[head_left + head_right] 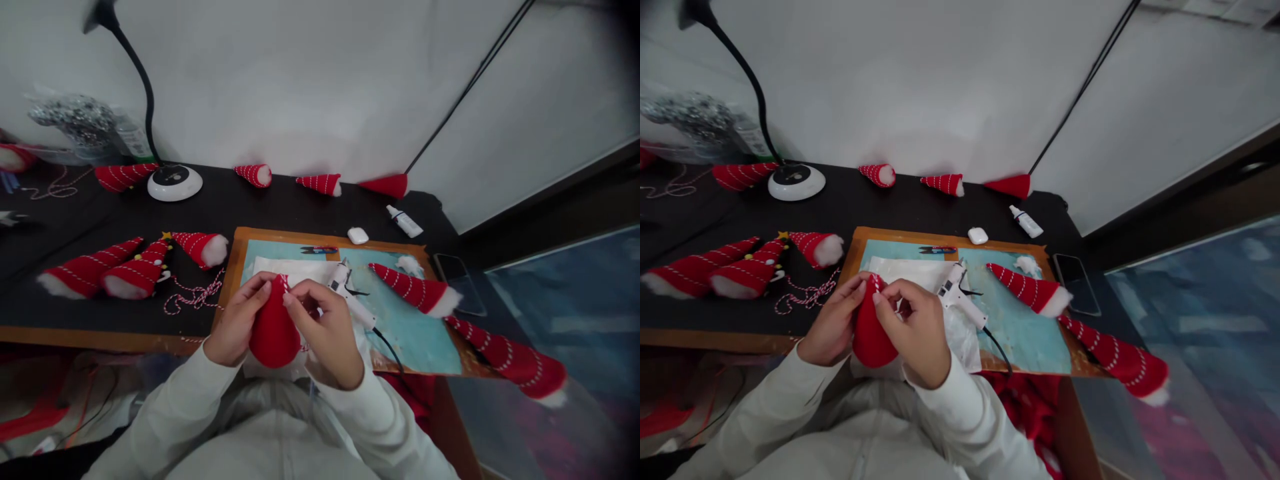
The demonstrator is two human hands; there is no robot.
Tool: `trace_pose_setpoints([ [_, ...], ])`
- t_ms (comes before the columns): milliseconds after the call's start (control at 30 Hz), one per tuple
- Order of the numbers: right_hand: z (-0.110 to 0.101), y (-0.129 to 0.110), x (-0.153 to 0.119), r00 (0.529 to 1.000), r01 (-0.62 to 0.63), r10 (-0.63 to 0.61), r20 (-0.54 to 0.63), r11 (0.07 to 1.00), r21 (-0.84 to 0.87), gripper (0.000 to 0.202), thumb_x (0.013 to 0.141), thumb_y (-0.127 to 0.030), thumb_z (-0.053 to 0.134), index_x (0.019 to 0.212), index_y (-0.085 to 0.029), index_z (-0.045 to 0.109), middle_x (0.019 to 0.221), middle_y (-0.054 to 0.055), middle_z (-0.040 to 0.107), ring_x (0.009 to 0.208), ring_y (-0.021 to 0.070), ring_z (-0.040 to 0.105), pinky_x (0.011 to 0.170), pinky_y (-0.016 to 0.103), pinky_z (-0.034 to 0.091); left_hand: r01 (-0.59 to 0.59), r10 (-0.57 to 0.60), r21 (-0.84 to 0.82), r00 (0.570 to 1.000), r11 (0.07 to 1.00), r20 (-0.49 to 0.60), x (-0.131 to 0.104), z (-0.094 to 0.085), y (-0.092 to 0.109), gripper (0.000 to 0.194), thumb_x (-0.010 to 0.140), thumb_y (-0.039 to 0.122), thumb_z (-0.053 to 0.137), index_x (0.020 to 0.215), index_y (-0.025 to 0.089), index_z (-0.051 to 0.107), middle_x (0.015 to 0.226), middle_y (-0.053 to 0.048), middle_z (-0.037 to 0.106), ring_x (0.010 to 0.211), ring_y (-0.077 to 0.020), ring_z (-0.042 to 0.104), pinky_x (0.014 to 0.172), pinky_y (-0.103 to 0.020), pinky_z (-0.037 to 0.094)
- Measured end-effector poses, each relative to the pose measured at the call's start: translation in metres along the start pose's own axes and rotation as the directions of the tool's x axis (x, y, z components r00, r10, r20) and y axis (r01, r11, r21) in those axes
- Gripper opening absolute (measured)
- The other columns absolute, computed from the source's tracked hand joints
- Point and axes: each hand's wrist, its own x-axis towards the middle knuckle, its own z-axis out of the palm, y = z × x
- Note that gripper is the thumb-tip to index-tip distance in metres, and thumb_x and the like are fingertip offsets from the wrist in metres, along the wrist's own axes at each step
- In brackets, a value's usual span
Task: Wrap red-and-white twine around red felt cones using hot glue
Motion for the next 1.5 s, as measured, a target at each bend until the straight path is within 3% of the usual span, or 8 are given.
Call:
trace_pose_setpoints([
  [233, -0.001, 0.001, 0.0, 0.999, -0.029, 0.029, 0.041, 0.999, -0.02, 0.027, 0.086, -0.034, 0.061, 0.064, -0.02, 0.056, 0.058, -0.005, 0.053, 0.054, 0.0089, 0.044, 0.054, 0.022, 0.034, -0.001, 0.001, 0.018, 1.0, 1.0, 0.016, 0.0, -0.001, -0.001, 0.031, 0.07, 0.042, 0.086, 0.087, 0.02, 0.073, 0.078, 0.001, 0.069, 0.069, -0.01, 0.063, 0.07, -0.017, 0.052],
  [400, -0.007, 0.002, -0.001, 0.997, 0.026, -0.02, 0.072, 0.997, -0.075, 0.04, 0.093, -0.043, 0.055, 0.061, -0.019, 0.056, 0.056, -0.003, 0.054, 0.055, 0.0094, 0.047, 0.054, 0.023, 0.032, -0.008, 0.007, 0.037, 1.0, 0.999, 0.013, 0.0, -0.001, -0.002, 0.031, 0.07, 0.042, 0.086, 0.087, 0.02, 0.073, 0.079, 0.001, 0.069, 0.071, -0.0104, 0.063, 0.069, -0.017, 0.051],
  [533, -0.012, 0.006, -0.001, 0.992, -0.049, 0.05, 0.113, 0.999, -0.018, 0.054, 0.098, -0.054, 0.045, 0.062, -0.018, 0.062, 0.053, -0.001, 0.059, 0.052, 0.0111, 0.054, 0.052, 0.024, 0.035, -0.002, 0.002, 0.049, 1.0, 0.999, -0.001, -0.001, -0.001, -0.003, 0.033, 0.067, 0.043, 0.088, 0.085, 0.019, 0.073, 0.079, 0.001, 0.068, 0.073, -0.0101, 0.062, 0.068, -0.016, 0.05],
  [800, -0.009, 0.01, 0.001, 0.988, -0.118, 0.125, 0.091, 0.99, -0.078, 0.054, 0.09, -0.057, 0.056, 0.053, -0.018, 0.059, 0.046, -0.001, 0.054, 0.048, 0.0107, 0.051, 0.049, 0.023, 0.036, -0.038, 0.03, 0.158, 0.998, 0.987, 0.047, -0.004, -0.007, -0.004, 0.026, 0.078, 0.043, 0.08, 0.091, 0.021, 0.072, 0.085, 0.001, 0.067, 0.076, -0.011, 0.061, 0.07, -0.017, 0.049],
  [1100, -0.006, 0.018, -0.004, 0.979, -0.173, 0.164, 0.117, 0.983, 0.066, 0.053, 0.091, -0.058, 0.057, 0.056, -0.018, 0.059, 0.049, -0.001, 0.058, 0.049, 0.0103, 0.05, 0.05, 0.022, 0.039, -0.063, 0.059, 0.164, 0.998, 0.984, 0.033, -0.005, -0.005, -0.005, 0.027, 0.076, 0.042, 0.082, 0.087, 0.02, 0.071, 0.082, 0.0, 0.066, 0.074, -0.0129, 0.06, 0.067, -0.02, 0.047],
  [1367, -0.01, 0.018, 0.004, 0.935, -0.319, 0.271, 0.227, 0.925, 0.208, 0.057, 0.08, -0.068, 0.064, 0.054, -0.018, 0.061, 0.05, -0.001, 0.058, 0.045, 0.0098, 0.049, 0.048, 0.023, 0.039, -0.041, 0.027, 0.16, 0.996, 0.986, 0.086, -0.005, -0.007, -0.006, 0.026, 0.076, 0.041, 0.081, 0.083, 0.019, 0.07, 0.073, 0.001, 0.065, 0.065, -0.0124, 0.059, 0.063, -0.022, 0.046],
  [1500, -0.017, 0.02, 0.002, 0.945, -0.247, 0.168, 0.28, 0.929, 0.276, 0.065, 0.091, -0.071, 0.042, 0.064, -0.018, 0.067, 0.057, 0.002, 0.064, 0.054, 0.0125, 0.058, 0.056, 0.025, 0.043, -0.029, 0.026, 0.13, 0.999, 0.991, 0.022, -0.001, -0.005, -0.006, 0.033, 0.07, 0.042, 0.086, 0.085, 0.018, 0.07, 0.077, 0.001, 0.067, 0.07, -0.0129, 0.061, 0.067, -0.022, 0.048],
])
